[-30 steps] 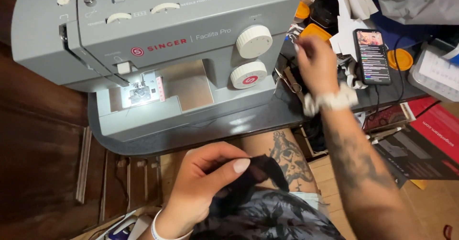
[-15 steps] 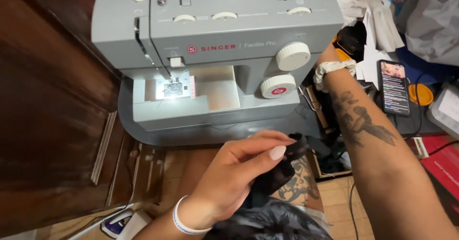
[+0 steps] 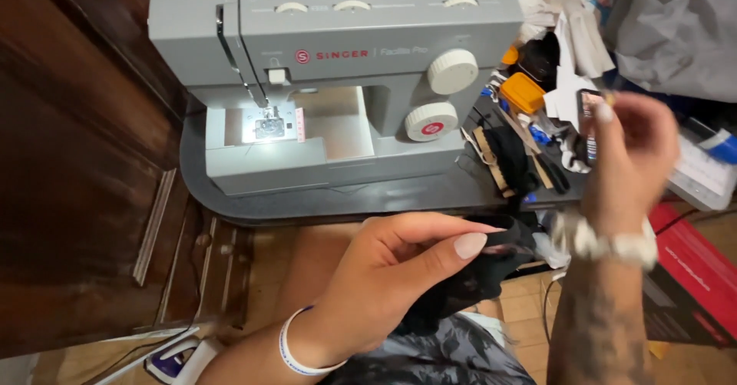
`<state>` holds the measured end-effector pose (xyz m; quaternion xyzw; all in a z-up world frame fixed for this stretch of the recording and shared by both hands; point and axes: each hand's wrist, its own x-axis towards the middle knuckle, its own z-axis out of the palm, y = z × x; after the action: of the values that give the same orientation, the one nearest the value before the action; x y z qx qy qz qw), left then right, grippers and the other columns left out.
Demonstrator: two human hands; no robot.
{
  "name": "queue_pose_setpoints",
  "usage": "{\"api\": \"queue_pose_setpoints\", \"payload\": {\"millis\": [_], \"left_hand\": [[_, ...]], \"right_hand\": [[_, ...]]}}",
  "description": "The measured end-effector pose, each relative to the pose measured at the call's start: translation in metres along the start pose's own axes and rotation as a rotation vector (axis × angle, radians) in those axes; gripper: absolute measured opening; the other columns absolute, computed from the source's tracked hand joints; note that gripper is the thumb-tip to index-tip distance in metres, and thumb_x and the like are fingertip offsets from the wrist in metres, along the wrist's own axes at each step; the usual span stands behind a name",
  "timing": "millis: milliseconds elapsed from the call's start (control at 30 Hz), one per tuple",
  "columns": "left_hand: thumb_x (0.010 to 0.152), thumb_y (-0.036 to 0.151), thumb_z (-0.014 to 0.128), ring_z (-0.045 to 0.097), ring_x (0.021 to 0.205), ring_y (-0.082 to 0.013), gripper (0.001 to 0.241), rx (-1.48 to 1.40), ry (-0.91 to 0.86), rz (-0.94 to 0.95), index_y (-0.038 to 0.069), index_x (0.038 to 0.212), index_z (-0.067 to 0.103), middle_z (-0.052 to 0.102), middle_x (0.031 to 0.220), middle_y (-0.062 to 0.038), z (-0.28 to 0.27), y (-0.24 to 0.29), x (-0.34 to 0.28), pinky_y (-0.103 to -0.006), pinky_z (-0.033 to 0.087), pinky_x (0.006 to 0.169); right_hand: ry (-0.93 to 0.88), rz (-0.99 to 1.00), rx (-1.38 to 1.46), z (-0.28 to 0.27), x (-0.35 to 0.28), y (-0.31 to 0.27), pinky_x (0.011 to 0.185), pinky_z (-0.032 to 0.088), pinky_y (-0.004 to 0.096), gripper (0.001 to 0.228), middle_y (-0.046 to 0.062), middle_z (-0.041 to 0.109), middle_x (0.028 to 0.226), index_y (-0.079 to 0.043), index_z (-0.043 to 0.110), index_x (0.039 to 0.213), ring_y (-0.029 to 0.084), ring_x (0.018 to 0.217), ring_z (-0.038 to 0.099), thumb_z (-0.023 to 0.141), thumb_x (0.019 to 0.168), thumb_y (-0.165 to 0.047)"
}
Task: The person trims a piece of black fabric with shears, then manipulates the bobbin and threads the needle of a sewing machine.
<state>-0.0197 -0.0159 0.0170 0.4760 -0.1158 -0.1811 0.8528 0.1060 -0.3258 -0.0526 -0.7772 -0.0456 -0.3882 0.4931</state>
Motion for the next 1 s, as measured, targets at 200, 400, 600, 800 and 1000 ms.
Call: {"api": "queue_pose_setpoints", "payload": {"millis": [200, 400, 600, 800, 1000], "left_hand": [[0.104, 0.016, 0.07, 0.062, 0.086, -0.0058, 0.02, 0.092, -0.025, 0.111, 0.004, 0.115, 0.081, 0.075, 0.099, -0.001, 0.02, -0.006, -0.012, -0.019, 0.05, 0.077], [0.101, 0.003, 0.068, 0.076, 0.113, -0.0159, 0.02, 0.158, -0.03, 0.329, 0.001, 0.12, 0.076, 0.079, 0.126, -0.016, 0.037, -0.026, -0.029, -0.026, 0.062, 0.104], [0.103, 0.003, 0.067, 0.075, 0.118, -0.0224, 0.017, 0.137, -0.086, 0.461, 0.001, 0.118, 0.076, 0.077, 0.126, -0.019, 0.042, -0.037, -0.039, -0.0309, 0.061, 0.108], [0.107, 0.004, 0.064, 0.075, 0.103, -0.0145, 0.018, 0.103, -0.097, 0.491, 0.0, 0.12, 0.076, 0.08, 0.117, -0.016, 0.037, -0.052, -0.038, -0.0239, 0.06, 0.093], [0.108, 0.009, 0.063, 0.076, 0.113, -0.0196, 0.021, 0.073, -0.14, 0.42, -0.001, 0.122, 0.074, 0.078, 0.125, -0.018, 0.036, -0.041, -0.04, -0.029, 0.062, 0.103]], "right_hand": [[0.207, -0.217, 0.209, -0.04, -0.124, -0.118, 0.06, 0.053, 0.029, 0.025, 0.018, 0.062, 0.103, -0.002, 0.059, 0.117, 0.021, 0.07, 0.064, 0.07, 0.105, -0.021], [-0.079, -0.182, -0.025, -0.067, -0.164, -0.186, 0.082, 0.068, 0.024, 0.028, 0.012, 0.068, 0.098, -0.007, 0.06, 0.123, 0.017, 0.079, 0.078, 0.068, 0.096, -0.012], [-0.063, -0.248, -0.021, -0.066, -0.174, -0.184, 0.081, 0.066, 0.02, 0.029, 0.005, 0.077, 0.095, -0.006, 0.068, 0.118, 0.013, 0.082, 0.082, 0.075, 0.091, -0.01], [-0.015, -0.165, -0.002, -0.058, -0.181, -0.203, 0.08, 0.063, 0.02, 0.023, 0.005, 0.071, 0.086, -0.006, 0.069, 0.113, 0.013, 0.073, 0.076, 0.071, 0.091, -0.011], [-0.109, -0.187, 0.002, -0.074, -0.181, -0.2, 0.077, 0.066, 0.017, 0.032, 0.001, 0.066, 0.091, -0.008, 0.067, 0.119, 0.011, 0.077, 0.079, 0.075, 0.089, -0.006]]}}
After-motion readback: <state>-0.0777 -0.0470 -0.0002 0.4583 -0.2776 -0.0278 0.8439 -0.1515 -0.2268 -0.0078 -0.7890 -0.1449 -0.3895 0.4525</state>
